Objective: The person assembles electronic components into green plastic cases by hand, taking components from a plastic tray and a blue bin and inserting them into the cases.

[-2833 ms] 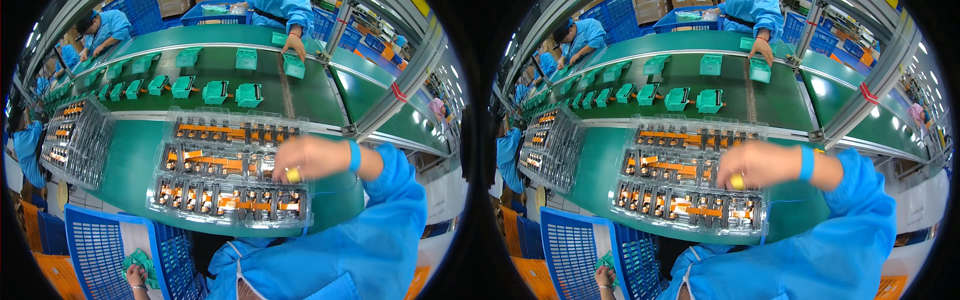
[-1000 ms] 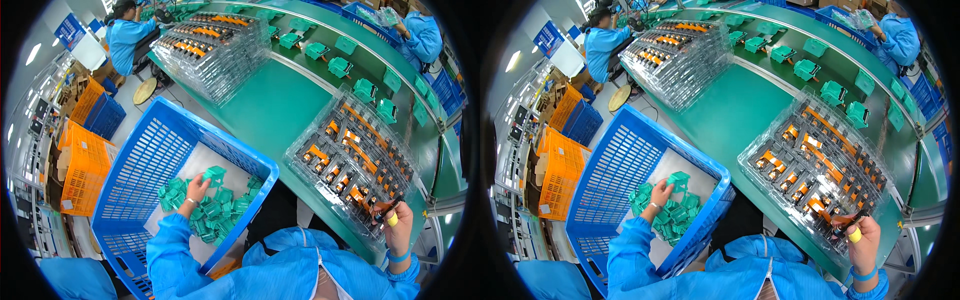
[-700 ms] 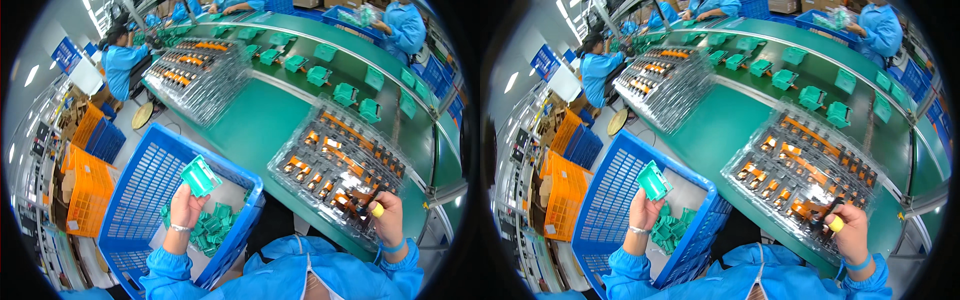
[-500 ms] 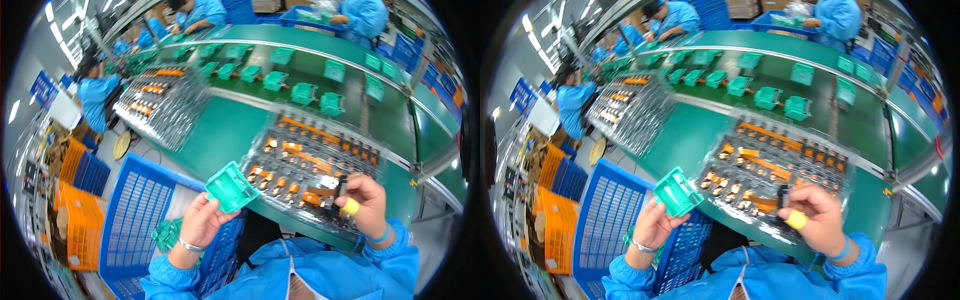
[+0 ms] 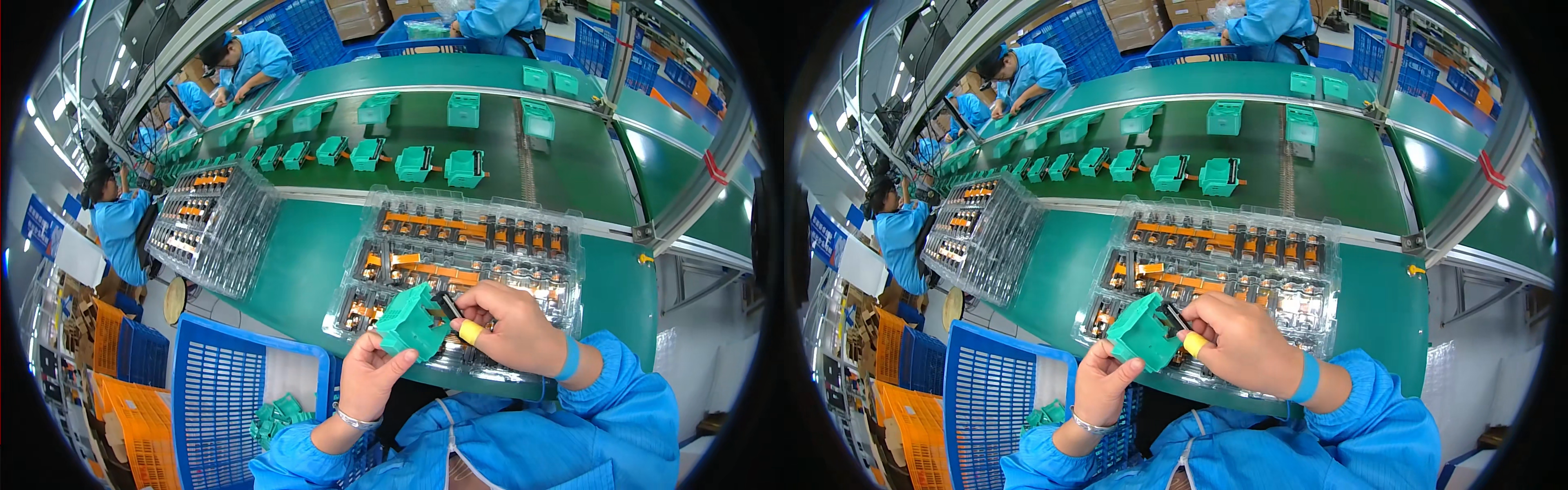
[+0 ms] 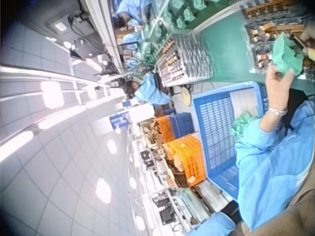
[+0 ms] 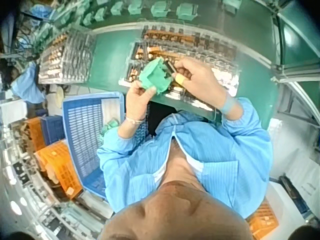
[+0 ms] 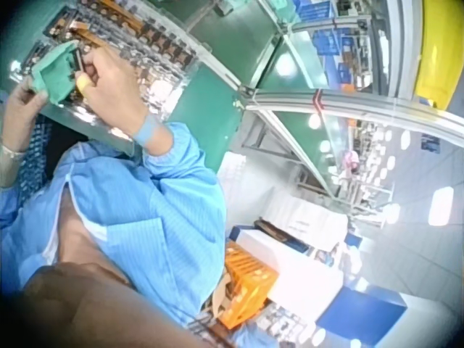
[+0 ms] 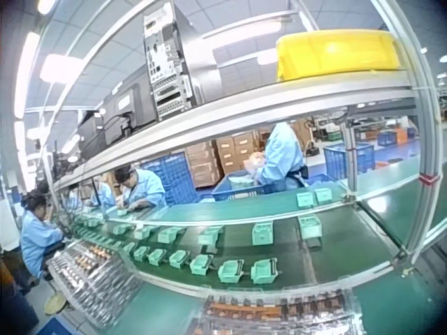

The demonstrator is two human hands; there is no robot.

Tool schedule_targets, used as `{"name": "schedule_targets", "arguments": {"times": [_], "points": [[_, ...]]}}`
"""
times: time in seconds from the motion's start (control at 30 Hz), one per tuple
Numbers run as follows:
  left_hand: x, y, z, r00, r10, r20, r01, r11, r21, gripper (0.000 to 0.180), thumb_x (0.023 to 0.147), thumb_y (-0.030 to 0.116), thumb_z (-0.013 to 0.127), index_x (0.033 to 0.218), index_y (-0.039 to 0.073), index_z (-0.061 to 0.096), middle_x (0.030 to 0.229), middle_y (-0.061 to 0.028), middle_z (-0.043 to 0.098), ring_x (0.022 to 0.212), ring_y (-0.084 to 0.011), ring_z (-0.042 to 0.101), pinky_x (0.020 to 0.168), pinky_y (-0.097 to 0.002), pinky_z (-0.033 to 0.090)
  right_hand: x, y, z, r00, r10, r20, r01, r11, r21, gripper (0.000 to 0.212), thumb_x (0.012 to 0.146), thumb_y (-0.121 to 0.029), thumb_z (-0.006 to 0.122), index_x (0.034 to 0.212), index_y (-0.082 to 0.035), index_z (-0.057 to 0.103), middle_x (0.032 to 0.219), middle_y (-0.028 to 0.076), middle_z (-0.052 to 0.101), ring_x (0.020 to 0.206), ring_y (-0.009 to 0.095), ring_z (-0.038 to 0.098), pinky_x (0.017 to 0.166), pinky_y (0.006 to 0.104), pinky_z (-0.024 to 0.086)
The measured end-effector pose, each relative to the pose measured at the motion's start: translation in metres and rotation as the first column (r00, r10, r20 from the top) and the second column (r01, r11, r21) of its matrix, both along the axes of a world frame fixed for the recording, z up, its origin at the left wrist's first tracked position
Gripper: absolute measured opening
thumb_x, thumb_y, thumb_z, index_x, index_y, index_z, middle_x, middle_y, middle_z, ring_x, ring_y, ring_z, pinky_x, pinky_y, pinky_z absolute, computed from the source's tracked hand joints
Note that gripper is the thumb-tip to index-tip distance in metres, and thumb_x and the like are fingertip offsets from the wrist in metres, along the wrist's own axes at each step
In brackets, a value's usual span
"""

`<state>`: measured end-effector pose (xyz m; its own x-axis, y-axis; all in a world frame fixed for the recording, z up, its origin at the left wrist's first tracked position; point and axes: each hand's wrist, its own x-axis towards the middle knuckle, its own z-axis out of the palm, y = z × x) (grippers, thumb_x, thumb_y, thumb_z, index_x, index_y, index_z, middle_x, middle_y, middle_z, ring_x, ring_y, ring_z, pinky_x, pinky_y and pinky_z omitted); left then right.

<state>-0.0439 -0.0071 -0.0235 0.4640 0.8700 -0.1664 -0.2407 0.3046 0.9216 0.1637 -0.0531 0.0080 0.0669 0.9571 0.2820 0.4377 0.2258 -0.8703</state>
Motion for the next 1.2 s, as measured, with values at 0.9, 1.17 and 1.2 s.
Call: {"name": "schedule_targets", "arguments": {"times": [0.9,1.17,1.2], "points": [[-0.001,-0.011,0.011,0.989,-0.146,0.034,0.137,0.973,0.183,0.022,0.077,-0.006,0.065,0.083,0.003,0.046,0.096,-0.0064,0.054,0.088,-0.0127,0.054,0.082,-0.0298,0.046,0.011,0.0,-0.008,0.925,0.142,-0.352,-0.268,0.902,-0.339,0.019,0.076,-0.009,0.066,0.086,0.001,0.053,0.072,0.005,0.057,0.064,0.011,0.053,0.057,0.0257,0.044],[-0.003,-0.007,-0.01,0.953,-0.259,0.158,0.256,0.966,0.042,0.024,0.077,-0.006,0.064,0.093,0.002,0.047,0.104,-0.0101,0.054,0.1,-0.0168,0.054,0.088,-0.0338,0.045,0.021,-0.005,0.002,0.948,0.13,-0.29,-0.244,0.882,-0.404,0.017,0.075,-0.009,0.066,0.081,-0.001,0.053,0.068,0.005,0.056,0.062,0.01,0.053,0.055,0.0264,0.044],[0.001,-0.007,-0.004,0.95,-0.266,0.163,0.263,0.964,0.042,0.024,0.077,-0.006,0.064,0.093,0.002,0.047,0.104,-0.0101,0.054,0.1,-0.0168,0.054,0.088,-0.0338,0.045,0.027,-0.002,0.002,0.948,0.102,-0.301,-0.209,0.914,-0.349,0.017,0.074,-0.009,0.067,0.081,-0.001,0.054,0.069,0.005,0.057,0.062,0.01,0.054,0.055,0.0261,0.044]]}}
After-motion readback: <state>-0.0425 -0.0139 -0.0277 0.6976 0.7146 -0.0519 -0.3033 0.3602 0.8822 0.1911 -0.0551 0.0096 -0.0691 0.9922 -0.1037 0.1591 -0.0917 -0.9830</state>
